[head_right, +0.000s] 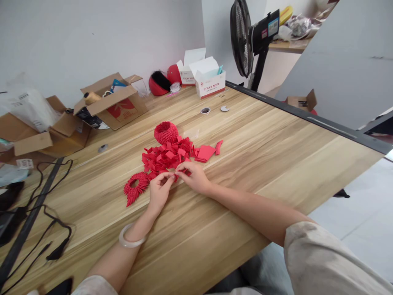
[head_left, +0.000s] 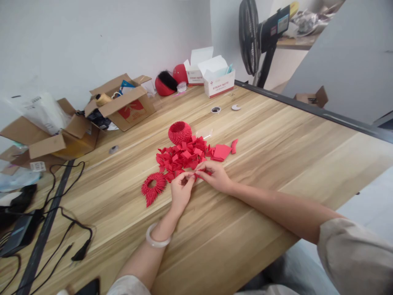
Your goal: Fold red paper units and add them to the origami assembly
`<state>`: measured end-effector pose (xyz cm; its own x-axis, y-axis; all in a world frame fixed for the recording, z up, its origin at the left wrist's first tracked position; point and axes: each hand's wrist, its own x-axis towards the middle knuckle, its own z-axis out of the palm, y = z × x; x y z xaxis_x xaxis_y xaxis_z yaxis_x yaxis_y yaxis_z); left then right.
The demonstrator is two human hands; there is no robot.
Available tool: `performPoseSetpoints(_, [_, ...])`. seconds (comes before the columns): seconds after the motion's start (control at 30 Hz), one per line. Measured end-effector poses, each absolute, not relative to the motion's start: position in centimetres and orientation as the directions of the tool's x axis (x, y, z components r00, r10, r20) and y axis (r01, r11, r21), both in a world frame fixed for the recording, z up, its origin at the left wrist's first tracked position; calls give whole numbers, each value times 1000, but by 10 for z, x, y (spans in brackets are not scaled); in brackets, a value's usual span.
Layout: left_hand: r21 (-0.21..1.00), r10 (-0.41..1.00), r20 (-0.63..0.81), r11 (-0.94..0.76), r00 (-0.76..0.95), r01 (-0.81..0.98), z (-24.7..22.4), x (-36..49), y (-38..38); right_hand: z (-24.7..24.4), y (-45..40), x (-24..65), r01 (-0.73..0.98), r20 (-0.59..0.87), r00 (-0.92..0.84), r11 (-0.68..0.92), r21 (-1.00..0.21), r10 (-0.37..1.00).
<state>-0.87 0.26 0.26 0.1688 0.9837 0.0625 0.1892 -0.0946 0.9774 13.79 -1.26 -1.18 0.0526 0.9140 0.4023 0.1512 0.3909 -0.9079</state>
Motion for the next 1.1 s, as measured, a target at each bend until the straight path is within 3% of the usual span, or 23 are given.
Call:
performPoseSetpoints(0.17, [977, 977, 88, -123, 194, 176, 3, -10, 3, -8, -16, 137, 127, 480, 11, 475, -871, 877])
performPoseSetpoints(0.43, [971, 980, 60, -102, 192, 218, 7, -9, 2, -11, -14, 139, 205, 444, 19, 431, -879, 896])
performPoseSetpoints(0.7, [975, 980, 95, -127, 177, 180, 4, -11, 4, -4, -17, 140, 184, 502, -59, 504, -844, 863])
performPoseSetpoints(1.1, [972, 977, 115, -148, 177, 183, -1, -15, 8, -14, -8, 138, -88, 294, -81, 287, -954, 952])
